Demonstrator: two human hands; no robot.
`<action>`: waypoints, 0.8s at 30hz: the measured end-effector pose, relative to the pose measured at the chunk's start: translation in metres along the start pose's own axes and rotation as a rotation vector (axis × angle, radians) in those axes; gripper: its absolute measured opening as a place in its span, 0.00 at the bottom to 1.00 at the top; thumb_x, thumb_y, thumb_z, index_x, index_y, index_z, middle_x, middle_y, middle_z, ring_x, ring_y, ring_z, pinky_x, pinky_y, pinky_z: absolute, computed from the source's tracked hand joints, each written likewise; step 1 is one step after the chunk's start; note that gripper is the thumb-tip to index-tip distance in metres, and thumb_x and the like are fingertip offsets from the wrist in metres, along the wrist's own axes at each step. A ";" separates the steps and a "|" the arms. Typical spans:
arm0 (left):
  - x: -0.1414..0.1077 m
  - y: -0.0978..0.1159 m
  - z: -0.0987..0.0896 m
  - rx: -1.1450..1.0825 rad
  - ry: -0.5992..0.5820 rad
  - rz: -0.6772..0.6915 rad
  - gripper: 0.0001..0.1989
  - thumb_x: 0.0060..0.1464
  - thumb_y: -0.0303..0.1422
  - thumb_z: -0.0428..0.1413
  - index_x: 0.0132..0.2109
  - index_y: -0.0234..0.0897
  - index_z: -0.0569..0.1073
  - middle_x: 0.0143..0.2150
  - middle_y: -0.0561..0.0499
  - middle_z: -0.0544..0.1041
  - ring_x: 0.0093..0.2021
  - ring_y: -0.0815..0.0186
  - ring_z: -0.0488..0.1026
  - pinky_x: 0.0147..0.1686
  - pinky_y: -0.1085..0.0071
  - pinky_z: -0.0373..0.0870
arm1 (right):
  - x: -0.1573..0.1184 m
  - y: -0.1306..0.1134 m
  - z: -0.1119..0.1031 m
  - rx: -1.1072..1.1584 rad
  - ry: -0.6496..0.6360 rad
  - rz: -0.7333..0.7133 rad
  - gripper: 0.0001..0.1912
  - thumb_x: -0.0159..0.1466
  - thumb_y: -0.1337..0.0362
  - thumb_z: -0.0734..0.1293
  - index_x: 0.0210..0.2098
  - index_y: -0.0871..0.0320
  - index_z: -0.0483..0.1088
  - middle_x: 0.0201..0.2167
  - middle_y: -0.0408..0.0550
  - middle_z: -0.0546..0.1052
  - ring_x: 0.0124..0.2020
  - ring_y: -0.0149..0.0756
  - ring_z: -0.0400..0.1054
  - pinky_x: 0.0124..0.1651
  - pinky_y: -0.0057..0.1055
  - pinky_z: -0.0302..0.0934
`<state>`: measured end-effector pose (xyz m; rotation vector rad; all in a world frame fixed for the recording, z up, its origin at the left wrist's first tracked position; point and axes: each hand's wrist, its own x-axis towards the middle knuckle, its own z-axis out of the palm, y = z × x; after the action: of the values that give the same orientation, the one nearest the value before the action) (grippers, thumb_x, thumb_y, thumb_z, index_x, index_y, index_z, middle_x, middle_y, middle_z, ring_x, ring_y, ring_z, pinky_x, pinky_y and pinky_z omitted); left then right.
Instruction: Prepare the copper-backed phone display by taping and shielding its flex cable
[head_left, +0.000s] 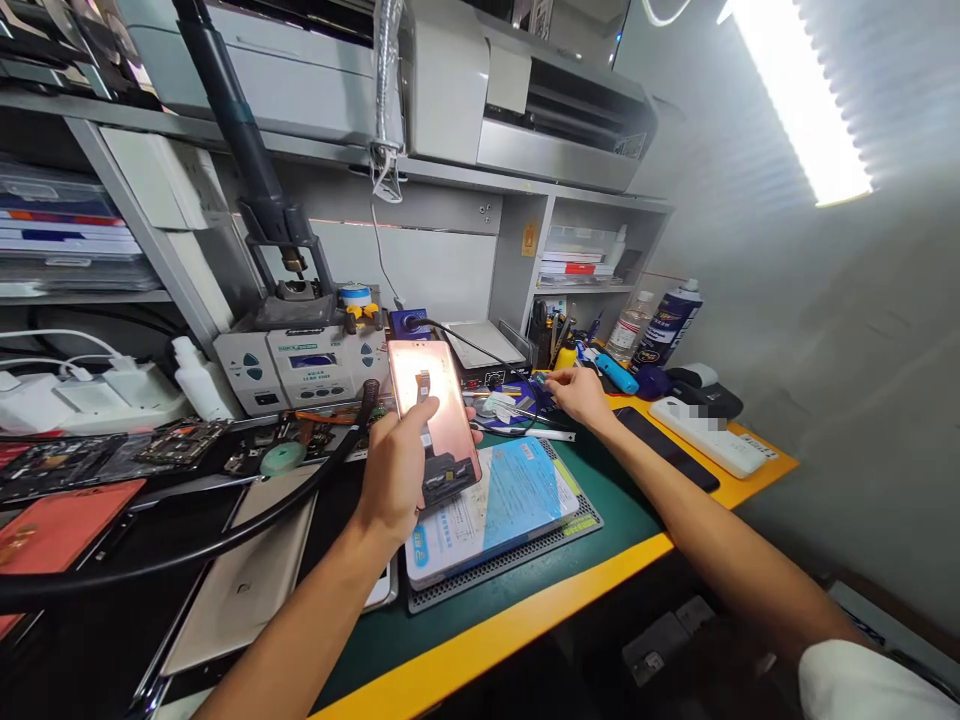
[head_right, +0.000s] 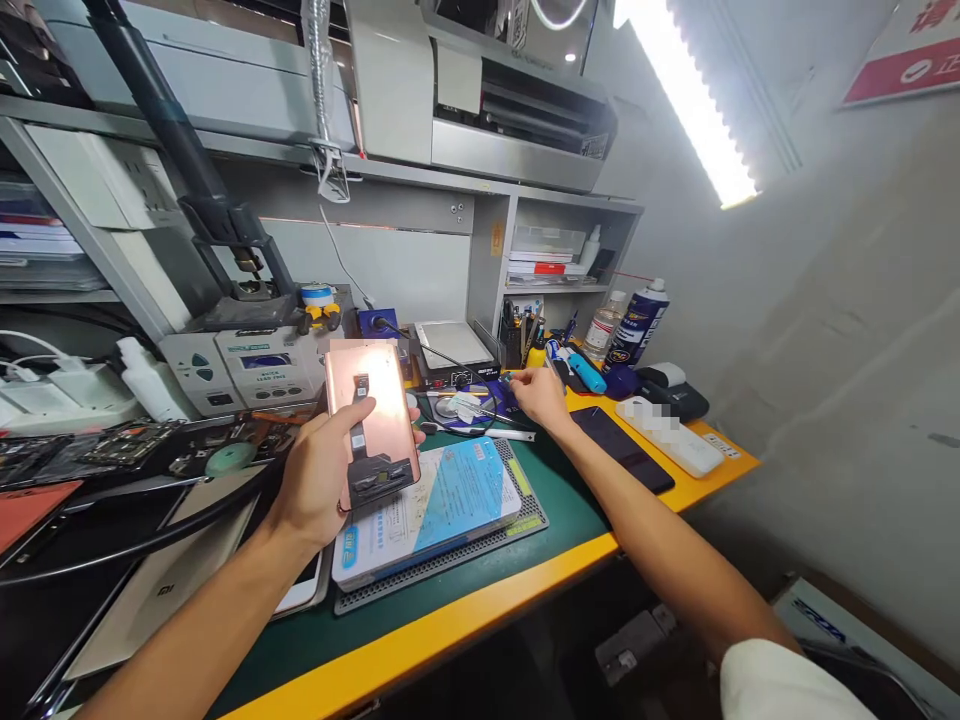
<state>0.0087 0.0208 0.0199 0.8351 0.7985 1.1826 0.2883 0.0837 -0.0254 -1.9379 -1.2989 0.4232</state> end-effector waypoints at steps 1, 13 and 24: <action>0.000 0.000 0.000 0.005 0.001 -0.008 0.17 0.48 0.37 0.60 0.42 0.28 0.76 0.32 0.43 0.80 0.28 0.58 0.78 0.22 0.67 0.75 | 0.001 0.001 0.001 -0.035 0.000 -0.004 0.17 0.68 0.60 0.66 0.55 0.60 0.68 0.53 0.53 0.72 0.48 0.43 0.71 0.48 0.44 0.69; -0.005 -0.003 0.006 0.040 -0.040 -0.087 0.20 0.46 0.38 0.60 0.44 0.28 0.76 0.28 0.45 0.79 0.26 0.55 0.78 0.19 0.65 0.73 | 0.000 0.002 -0.003 -0.127 0.092 -0.144 0.16 0.69 0.60 0.65 0.54 0.59 0.68 0.53 0.53 0.72 0.48 0.42 0.71 0.49 0.44 0.69; -0.014 -0.010 0.009 0.139 -0.163 -0.024 0.14 0.49 0.36 0.57 0.41 0.33 0.77 0.29 0.48 0.78 0.26 0.60 0.75 0.21 0.68 0.69 | -0.072 -0.039 0.005 0.300 0.256 -0.626 0.13 0.69 0.59 0.64 0.47 0.61 0.70 0.37 0.46 0.74 0.31 0.31 0.70 0.34 0.31 0.68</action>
<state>0.0189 0.0040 0.0164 1.0203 0.7602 1.0316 0.2289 0.0290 -0.0091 -1.2098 -1.4840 0.0436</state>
